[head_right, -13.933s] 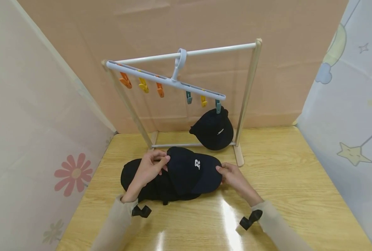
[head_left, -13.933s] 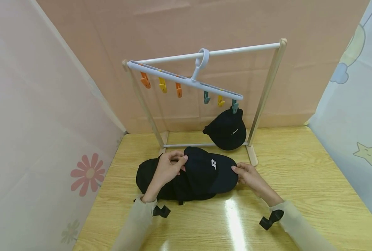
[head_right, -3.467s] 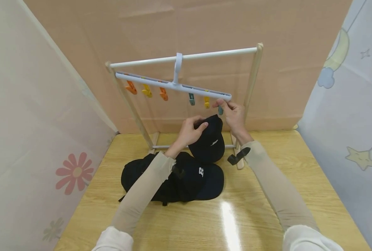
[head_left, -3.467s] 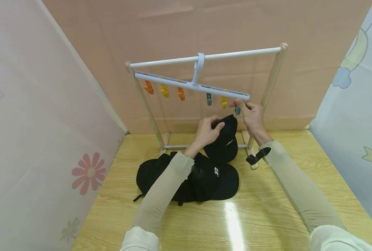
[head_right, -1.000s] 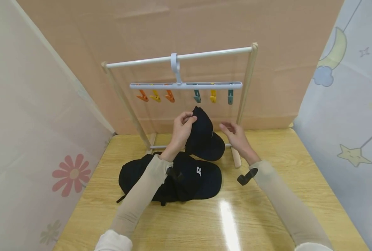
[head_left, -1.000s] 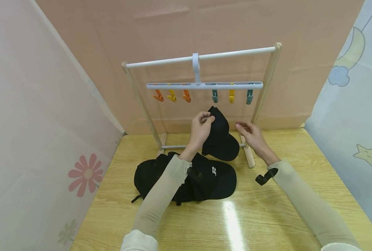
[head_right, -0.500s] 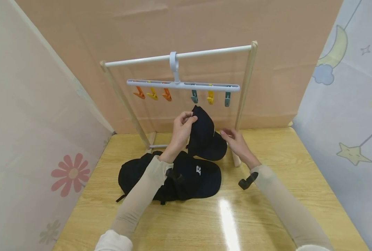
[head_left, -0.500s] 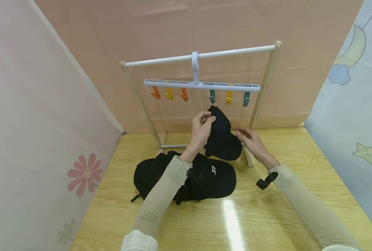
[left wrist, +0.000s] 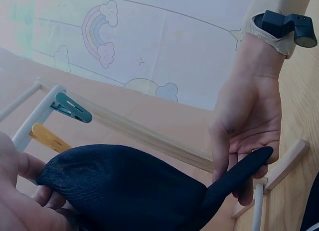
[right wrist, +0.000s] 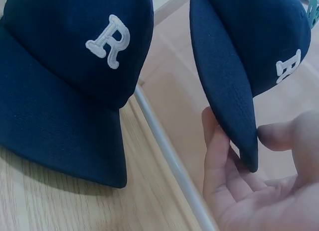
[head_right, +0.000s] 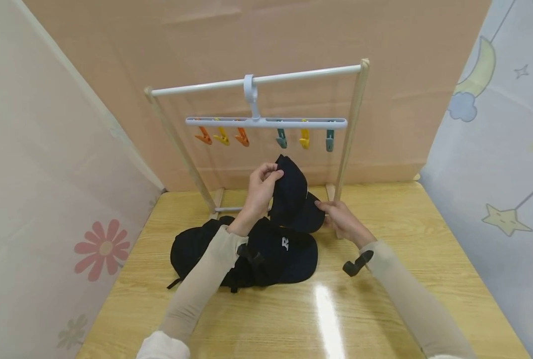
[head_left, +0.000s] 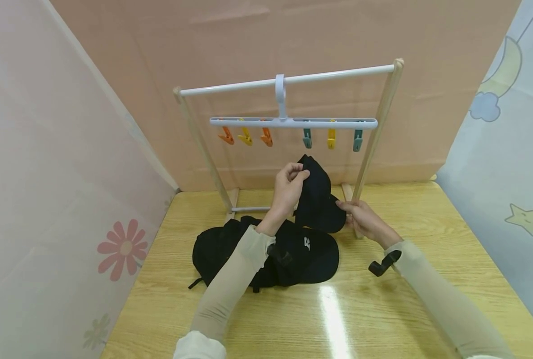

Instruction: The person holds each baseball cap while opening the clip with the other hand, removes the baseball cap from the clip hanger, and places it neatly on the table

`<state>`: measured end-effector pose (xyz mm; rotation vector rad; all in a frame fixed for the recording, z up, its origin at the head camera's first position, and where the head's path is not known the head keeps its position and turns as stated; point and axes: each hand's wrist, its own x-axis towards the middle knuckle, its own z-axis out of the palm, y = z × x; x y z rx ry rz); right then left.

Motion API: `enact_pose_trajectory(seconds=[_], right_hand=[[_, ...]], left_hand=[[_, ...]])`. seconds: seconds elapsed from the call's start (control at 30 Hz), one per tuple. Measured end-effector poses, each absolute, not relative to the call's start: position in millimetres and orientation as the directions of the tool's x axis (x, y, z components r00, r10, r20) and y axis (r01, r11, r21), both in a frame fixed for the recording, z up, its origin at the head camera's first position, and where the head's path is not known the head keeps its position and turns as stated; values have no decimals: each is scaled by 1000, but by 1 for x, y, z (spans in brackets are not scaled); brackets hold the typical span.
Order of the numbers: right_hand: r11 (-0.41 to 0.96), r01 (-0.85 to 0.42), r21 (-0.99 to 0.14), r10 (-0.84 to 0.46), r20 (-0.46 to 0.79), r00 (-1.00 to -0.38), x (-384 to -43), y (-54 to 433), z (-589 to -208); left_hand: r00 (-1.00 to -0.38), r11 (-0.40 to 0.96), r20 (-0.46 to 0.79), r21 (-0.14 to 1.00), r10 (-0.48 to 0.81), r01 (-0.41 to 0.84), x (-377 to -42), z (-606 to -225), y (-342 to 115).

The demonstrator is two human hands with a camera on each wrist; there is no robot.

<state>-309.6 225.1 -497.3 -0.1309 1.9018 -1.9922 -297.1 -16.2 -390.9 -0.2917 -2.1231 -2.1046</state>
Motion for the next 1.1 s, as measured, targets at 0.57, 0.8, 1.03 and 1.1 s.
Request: enact_pose_trajectory(seconds=[0.57,0.8,1.03,1.1], right_hand=[[37,218,-975,-320,-218,-922,-294,249,-481],[-1,215,-977,-300,-205,-932,-282,254,-475],[-53,197,-979,-323,-170,-931,-269,260,-472],[-57,188,-980,-328,-159,-931,-266,262,-472]], left_hand=[[-955,-43,225,974,194,221,-286,-392,-32],[-946,-23,214,976,243,214,-277,-388,-39],[-932,-16,194,980,307,199,-270,-383,-44],[-927,-14,193,980,323,199,-269,-382,-46]])
